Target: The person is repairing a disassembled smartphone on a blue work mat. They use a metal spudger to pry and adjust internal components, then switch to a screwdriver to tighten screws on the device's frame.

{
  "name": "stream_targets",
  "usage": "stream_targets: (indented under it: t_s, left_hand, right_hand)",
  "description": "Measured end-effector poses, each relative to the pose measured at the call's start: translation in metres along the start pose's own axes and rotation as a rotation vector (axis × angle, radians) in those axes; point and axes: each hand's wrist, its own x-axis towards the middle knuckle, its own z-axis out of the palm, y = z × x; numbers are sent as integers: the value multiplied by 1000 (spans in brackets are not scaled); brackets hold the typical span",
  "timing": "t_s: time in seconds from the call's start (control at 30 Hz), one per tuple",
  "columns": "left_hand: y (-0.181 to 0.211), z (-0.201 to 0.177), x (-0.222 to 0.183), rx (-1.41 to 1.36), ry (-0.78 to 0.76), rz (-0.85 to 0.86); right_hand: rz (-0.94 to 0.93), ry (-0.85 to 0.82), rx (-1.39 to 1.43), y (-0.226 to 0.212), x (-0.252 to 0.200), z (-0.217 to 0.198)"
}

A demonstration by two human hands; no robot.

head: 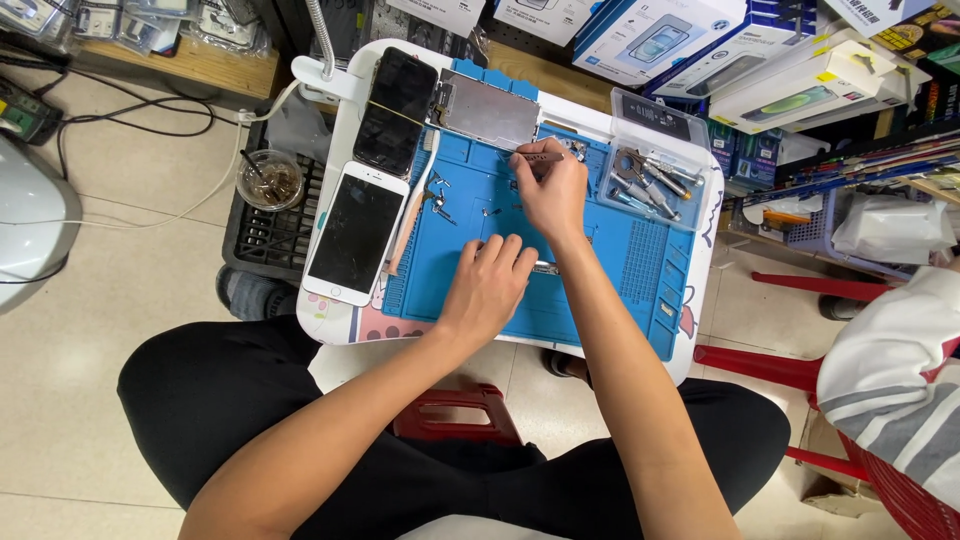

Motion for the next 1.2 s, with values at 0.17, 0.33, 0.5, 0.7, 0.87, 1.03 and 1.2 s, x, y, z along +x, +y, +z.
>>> stream_targets:
  t_s: [0.17, 0.33, 0.5, 0.7, 0.87, 1.03, 1.2]
  left_hand:
    - [-1, 1, 0, 5, 5, 6]
    - [-3, 9, -1, -1, 0, 8]
    - [-4, -8, 4, -60, 2, 1]
    - [-3, -25, 12, -227, 3, -44]
    - [-3, -5, 12, -296, 47, -111]
    - [-6, -14, 22, -337, 40, -124]
    - [-3, -40, 29, -466, -11, -269]
  right_hand:
    - [13, -2, -7, 2, 1, 1]
    - [12, -2, -6, 2, 1, 1]
    - [0, -21, 68, 0, -2, -4]
    - [-12, -47, 133, -10, -17, -34]
    - [74, 5, 278, -15, -63, -83]
    - [171, 58, 392, 11, -108, -117]
    - [271, 87, 560, 6, -125, -126]
